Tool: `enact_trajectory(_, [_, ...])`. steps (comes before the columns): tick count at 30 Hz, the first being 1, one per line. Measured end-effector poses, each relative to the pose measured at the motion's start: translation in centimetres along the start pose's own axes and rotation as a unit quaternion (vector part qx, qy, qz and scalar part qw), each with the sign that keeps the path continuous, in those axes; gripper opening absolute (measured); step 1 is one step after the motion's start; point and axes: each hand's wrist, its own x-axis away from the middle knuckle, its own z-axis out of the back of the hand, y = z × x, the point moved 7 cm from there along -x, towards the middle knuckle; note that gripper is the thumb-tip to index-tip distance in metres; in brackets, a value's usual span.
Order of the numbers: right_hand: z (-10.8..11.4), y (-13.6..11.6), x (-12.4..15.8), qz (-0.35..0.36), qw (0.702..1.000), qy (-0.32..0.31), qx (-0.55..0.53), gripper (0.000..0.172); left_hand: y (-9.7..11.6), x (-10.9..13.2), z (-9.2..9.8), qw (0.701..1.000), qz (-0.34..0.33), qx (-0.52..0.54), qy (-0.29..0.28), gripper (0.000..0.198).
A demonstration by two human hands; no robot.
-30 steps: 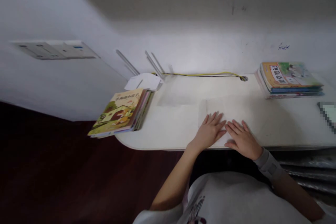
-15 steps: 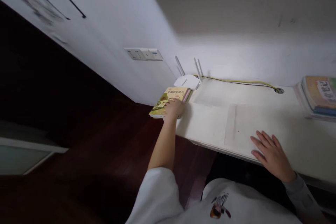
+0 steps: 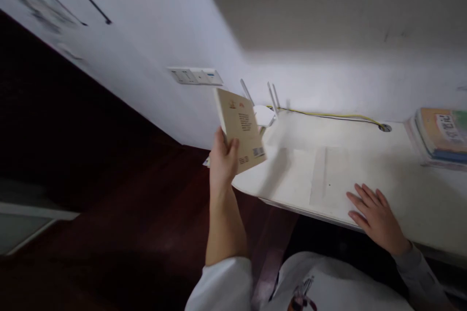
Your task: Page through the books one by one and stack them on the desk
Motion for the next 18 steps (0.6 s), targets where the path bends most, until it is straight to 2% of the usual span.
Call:
enact_trajectory(1, [0.1,0.0,-0.1,-0.003,1.000,-0.005,-0.003,0.041,0.7,0.9,-1.4,0.994,0.010,0.104,-0.012,0.047])
enact_trajectory(2, [0.2,0.0,-0.1,-0.007,1.000,-0.010,-0.007,0.040,1.2,2.1,-3.5,0.978,0.034,0.200,-0.048,0.052])
enact_trajectory(4, [0.4,-0.1,-0.3,-0.013,1.000,-0.018,-0.014,0.039,1.9,5.0,-8.9,0.919,0.113,0.343,-0.160,0.056])
enact_trajectory(7, [0.7,-0.2,-0.4,-0.024,0.999,-0.020,-0.028,0.037,1.9,10.2,-16.4,0.828,0.233,0.402,-0.313,0.058])
enact_trajectory(9, [0.9,-0.1,-0.5,-0.030,0.998,-0.018,-0.045,0.031,1.4,13.0,-19.4,0.795,0.279,0.394,-0.368,0.057])
enact_trajectory(11, [1.0,0.1,-0.6,-0.040,0.997,-0.012,-0.069,0.028,0.7,14.6,-20.8,0.788,0.302,0.378,-0.381,0.058])
enact_trajectory(14, [1.0,1.0,-0.5,-0.073,0.990,0.013,-0.116,0.033,0.0,15.1,-20.9,0.807,0.299,0.354,-0.366,0.058])
enact_trajectory(18, [1.0,1.8,-0.4,-0.102,0.982,0.047,-0.150,0.036,-0.2,14.1,-20.0,0.863,0.204,0.272,-0.373,0.053])
